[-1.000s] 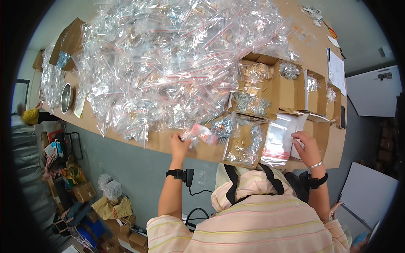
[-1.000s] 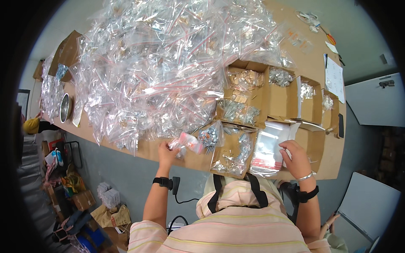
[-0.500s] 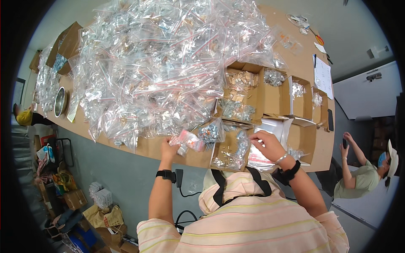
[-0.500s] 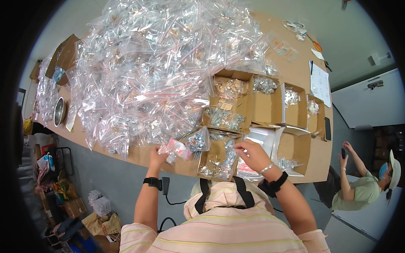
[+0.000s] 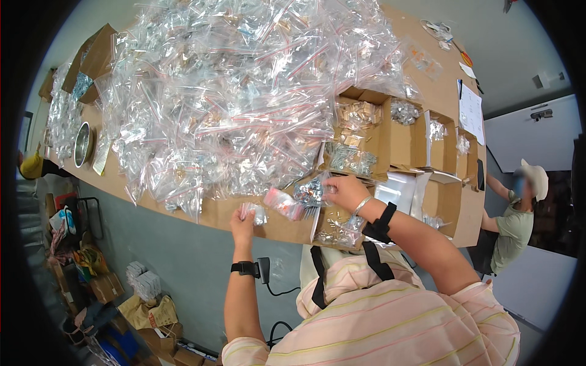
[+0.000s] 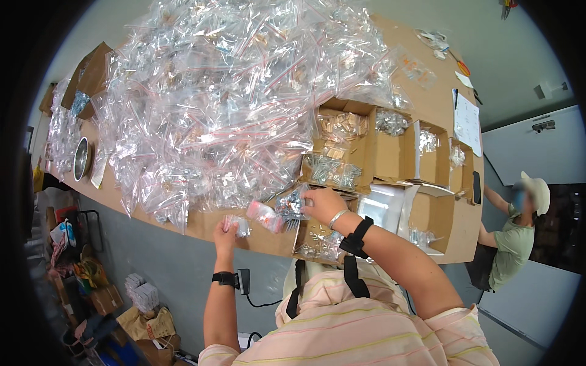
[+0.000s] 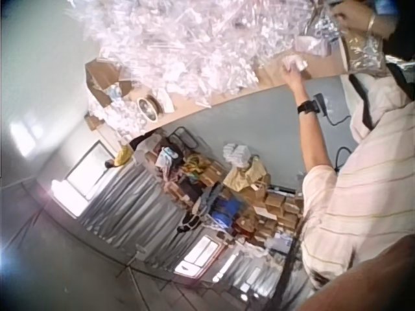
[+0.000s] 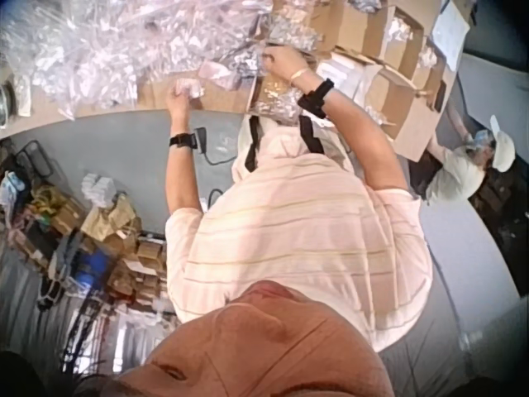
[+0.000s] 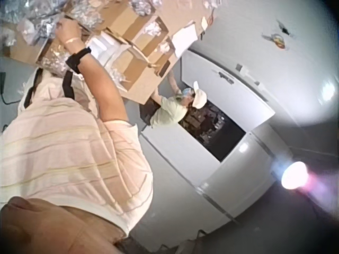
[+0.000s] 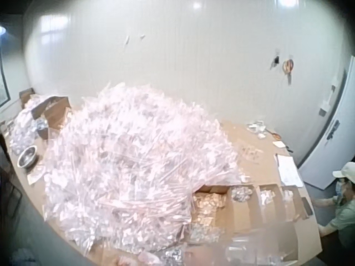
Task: Sorting and packing small hardware components into plastic bags on a warehouse table.
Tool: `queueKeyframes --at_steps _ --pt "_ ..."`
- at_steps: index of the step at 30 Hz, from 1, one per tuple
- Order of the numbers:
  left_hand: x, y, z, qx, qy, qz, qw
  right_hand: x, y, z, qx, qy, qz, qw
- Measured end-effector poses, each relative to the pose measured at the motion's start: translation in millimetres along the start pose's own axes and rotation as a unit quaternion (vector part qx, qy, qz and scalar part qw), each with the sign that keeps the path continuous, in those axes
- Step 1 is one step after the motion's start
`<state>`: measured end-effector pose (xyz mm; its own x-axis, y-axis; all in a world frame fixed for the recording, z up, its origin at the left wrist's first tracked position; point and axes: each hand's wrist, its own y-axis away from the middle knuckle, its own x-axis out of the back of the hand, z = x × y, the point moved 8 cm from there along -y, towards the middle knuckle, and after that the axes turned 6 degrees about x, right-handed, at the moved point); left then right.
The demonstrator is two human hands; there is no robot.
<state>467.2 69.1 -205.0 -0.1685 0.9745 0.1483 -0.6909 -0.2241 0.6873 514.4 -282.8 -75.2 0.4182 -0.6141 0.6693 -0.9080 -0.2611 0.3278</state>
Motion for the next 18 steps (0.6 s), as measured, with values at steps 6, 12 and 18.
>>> queueKeyframes --at_steps 6,12,18 --pt "-17.3 21.9 37.1 -0.173 -0.220 0.108 0.954 -12.7 3.0 -7.0 -0.007 -0.011 0.082 0.997" --pt "-22.7 30.3 51.4 -0.214 -0.184 0.113 0.953 -19.4 -0.5 2.4 -0.001 -0.058 0.054 0.997" --pt "-30.4 28.4 57.3 -0.210 -0.272 0.093 0.935 -20.5 -7.8 -6.9 0.049 0.023 0.013 0.998"
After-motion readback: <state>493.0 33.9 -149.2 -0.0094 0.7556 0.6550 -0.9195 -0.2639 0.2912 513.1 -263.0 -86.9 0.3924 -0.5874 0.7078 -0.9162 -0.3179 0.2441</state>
